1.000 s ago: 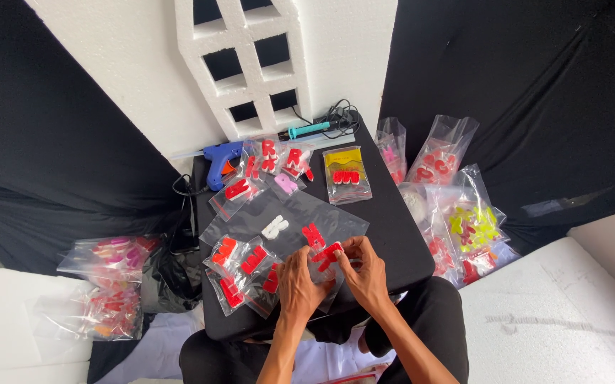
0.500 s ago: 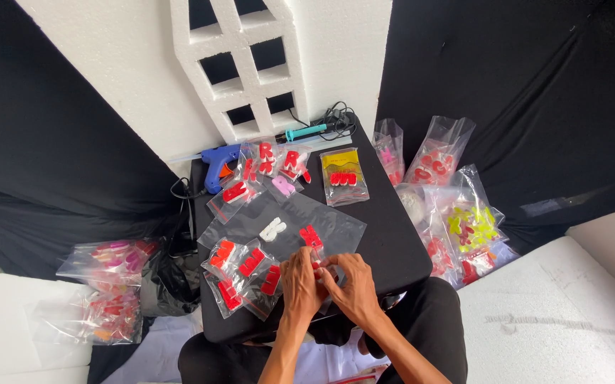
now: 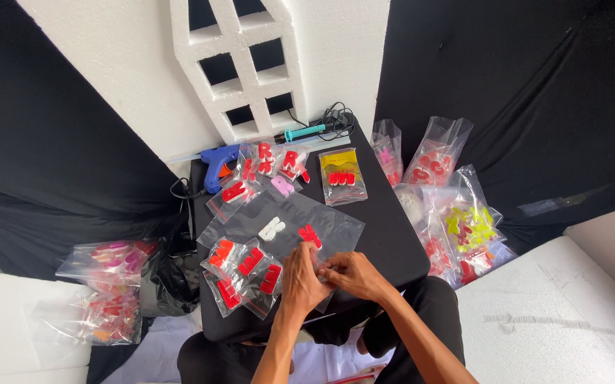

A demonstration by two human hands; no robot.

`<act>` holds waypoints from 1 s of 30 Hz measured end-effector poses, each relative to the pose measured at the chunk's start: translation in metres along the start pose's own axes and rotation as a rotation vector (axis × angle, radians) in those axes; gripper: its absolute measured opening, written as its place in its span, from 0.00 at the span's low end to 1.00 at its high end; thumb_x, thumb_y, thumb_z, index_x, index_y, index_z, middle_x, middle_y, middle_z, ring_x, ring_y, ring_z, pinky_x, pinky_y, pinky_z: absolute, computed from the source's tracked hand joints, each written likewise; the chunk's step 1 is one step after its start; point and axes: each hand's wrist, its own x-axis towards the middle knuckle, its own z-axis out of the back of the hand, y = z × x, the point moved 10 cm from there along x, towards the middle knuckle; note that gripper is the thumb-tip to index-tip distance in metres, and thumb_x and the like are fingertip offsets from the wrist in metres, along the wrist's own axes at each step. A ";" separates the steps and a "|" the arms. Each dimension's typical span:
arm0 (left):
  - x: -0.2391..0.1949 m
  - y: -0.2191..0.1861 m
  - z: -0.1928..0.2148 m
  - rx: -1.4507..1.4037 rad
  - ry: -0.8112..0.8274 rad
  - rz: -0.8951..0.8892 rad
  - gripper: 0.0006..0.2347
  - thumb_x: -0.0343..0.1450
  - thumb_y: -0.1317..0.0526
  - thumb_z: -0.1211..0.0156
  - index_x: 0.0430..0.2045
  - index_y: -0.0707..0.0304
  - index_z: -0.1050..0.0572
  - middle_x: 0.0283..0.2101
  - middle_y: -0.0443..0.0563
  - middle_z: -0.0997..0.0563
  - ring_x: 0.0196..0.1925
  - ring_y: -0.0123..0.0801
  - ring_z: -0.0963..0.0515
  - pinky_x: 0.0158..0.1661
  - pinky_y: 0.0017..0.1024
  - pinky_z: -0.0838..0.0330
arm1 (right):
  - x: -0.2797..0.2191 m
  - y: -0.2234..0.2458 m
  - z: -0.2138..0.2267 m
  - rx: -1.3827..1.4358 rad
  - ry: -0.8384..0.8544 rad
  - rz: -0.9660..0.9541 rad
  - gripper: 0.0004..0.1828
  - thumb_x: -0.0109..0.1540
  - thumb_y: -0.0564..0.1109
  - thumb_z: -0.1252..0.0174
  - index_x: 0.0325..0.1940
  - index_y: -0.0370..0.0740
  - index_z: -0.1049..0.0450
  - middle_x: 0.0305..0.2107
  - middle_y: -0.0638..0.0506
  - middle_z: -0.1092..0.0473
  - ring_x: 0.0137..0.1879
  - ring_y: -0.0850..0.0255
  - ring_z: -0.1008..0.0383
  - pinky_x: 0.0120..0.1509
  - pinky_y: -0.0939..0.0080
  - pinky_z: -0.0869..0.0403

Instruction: The person organizes and places decorative letter-shaped items and small red heart-shaped objects into small plastic bags by hand on a workspace.

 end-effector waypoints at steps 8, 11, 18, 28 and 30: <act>-0.011 0.052 -0.027 -0.803 0.256 0.428 0.17 0.65 0.55 0.34 0.45 0.58 0.26 0.41 0.50 0.14 0.45 0.33 0.16 0.50 0.35 0.25 | 0.013 -0.026 0.018 0.063 0.014 -0.025 0.10 0.59 0.48 0.36 0.34 0.38 0.16 0.25 0.46 0.20 0.33 0.58 0.19 0.37 0.60 0.21; -0.014 0.071 -0.031 -0.777 0.204 0.414 0.08 0.72 0.58 0.37 0.37 0.63 0.23 0.27 0.49 0.20 0.30 0.27 0.21 0.36 0.28 0.28 | 0.017 -0.007 0.024 0.017 0.012 0.039 0.12 0.60 0.49 0.36 0.34 0.37 0.17 0.27 0.43 0.22 0.34 0.57 0.20 0.35 0.59 0.21; -0.011 0.068 -0.011 -0.746 0.116 0.465 0.08 0.73 0.57 0.38 0.31 0.63 0.21 0.28 0.54 0.15 0.33 0.26 0.18 0.40 0.29 0.24 | 0.015 0.010 0.022 -0.004 0.130 0.021 0.10 0.56 0.46 0.30 0.35 0.36 0.15 0.24 0.43 0.21 0.32 0.57 0.20 0.34 0.59 0.22; -0.007 0.063 0.006 -0.641 0.063 0.443 0.07 0.74 0.58 0.41 0.32 0.63 0.23 0.28 0.55 0.15 0.34 0.31 0.16 0.41 0.32 0.23 | 0.010 0.022 0.022 0.067 0.049 0.163 0.09 0.63 0.48 0.34 0.36 0.41 0.18 0.22 0.46 0.19 0.28 0.57 0.19 0.33 0.62 0.24; -0.009 0.059 0.007 -0.690 0.068 0.453 0.08 0.74 0.57 0.39 0.33 0.63 0.23 0.29 0.56 0.15 0.35 0.31 0.16 0.43 0.33 0.23 | 0.011 0.024 0.022 0.089 0.051 0.156 0.10 0.64 0.49 0.36 0.35 0.40 0.19 0.23 0.45 0.19 0.30 0.57 0.18 0.35 0.61 0.22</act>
